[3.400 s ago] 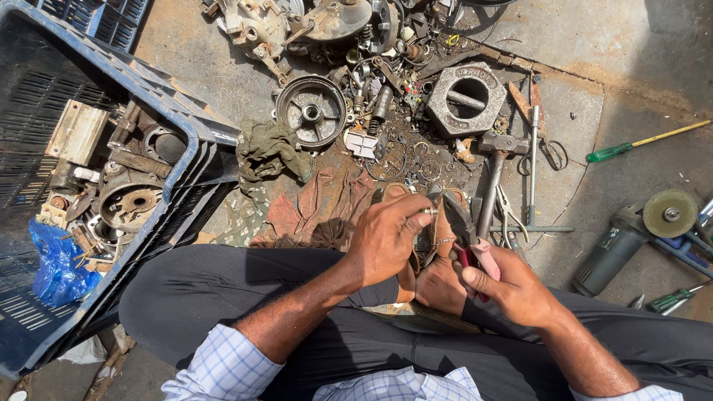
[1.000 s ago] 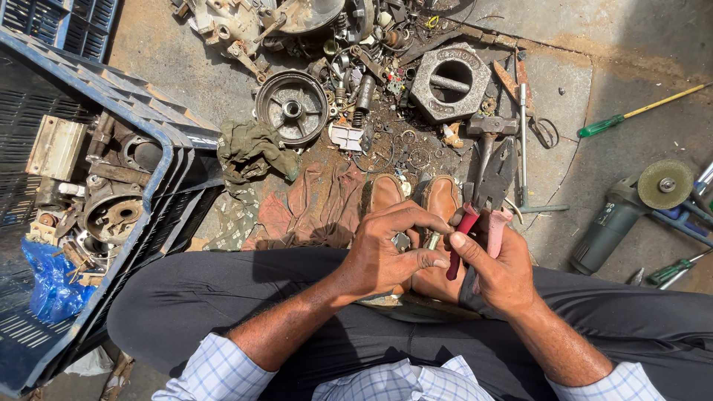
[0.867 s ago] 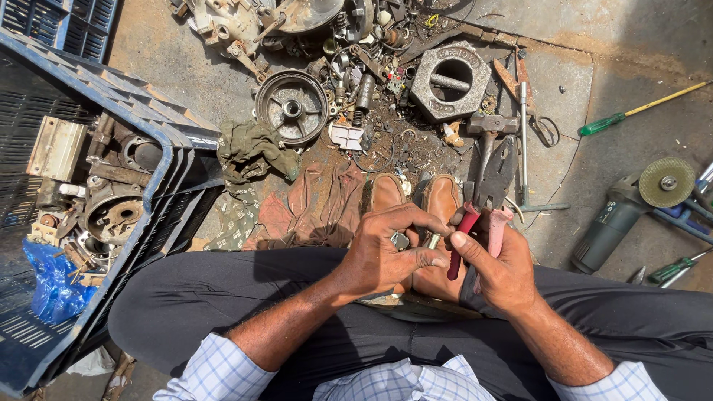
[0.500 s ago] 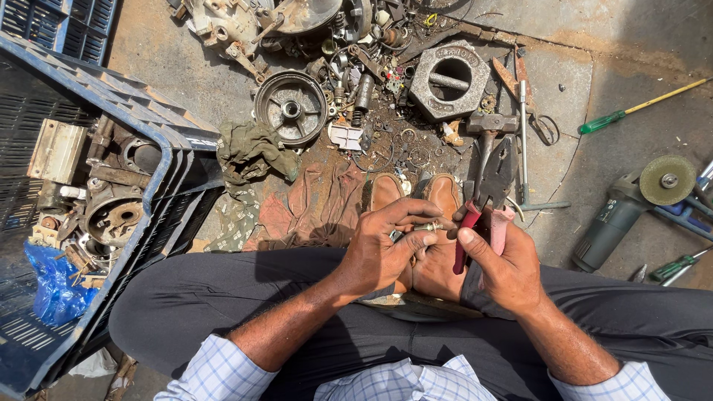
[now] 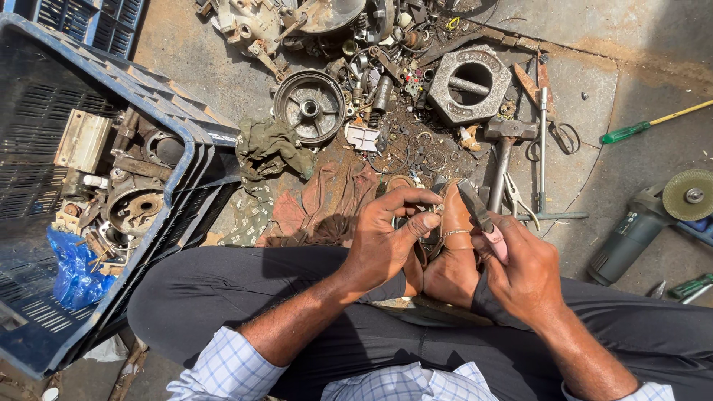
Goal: The person sits on the ground and uses pliers to manipulate small metal components. They then use an angle grinder to cut or grind a part held in the pliers. The person continues to handle and adjust small metal pieces with pliers throughout the clip.
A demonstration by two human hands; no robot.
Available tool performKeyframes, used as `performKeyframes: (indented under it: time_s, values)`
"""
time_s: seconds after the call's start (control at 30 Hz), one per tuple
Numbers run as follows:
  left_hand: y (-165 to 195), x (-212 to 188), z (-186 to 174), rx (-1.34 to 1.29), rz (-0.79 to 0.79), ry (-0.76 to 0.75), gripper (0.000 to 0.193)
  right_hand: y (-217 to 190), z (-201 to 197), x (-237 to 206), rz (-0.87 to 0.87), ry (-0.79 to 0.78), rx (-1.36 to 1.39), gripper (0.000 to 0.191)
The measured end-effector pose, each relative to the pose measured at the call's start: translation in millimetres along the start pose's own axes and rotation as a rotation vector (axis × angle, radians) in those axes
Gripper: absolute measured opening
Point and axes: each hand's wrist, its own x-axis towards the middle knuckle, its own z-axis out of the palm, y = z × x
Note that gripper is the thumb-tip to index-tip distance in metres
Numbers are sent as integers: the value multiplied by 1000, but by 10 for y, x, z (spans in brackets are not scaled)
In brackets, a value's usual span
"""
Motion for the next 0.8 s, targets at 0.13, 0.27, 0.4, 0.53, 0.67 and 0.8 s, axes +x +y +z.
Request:
performKeyframes:
  time_s: [0.13,0.27,0.4,0.53,0.67,0.8]
  values:
    - [21,13,-16,-116,-12,31,25,-39,-33,52,27,-22,-155,46]
    - [60,19,-39,-80,22,42,25,-50,-49,70,-33,22,-216,55]
    - [118,35,-51,67,161,57,23,-30,-62,77,-24,39,-264,56]
    - [200,41,-50,192,251,61,23,-1,-76,77,-47,53,-335,59]
    - [294,46,-57,345,306,60,25,11,-106,70,-44,36,-423,63]
    - [379,63,-63,494,363,41,28,27,-173,94,-52,36,-494,67]
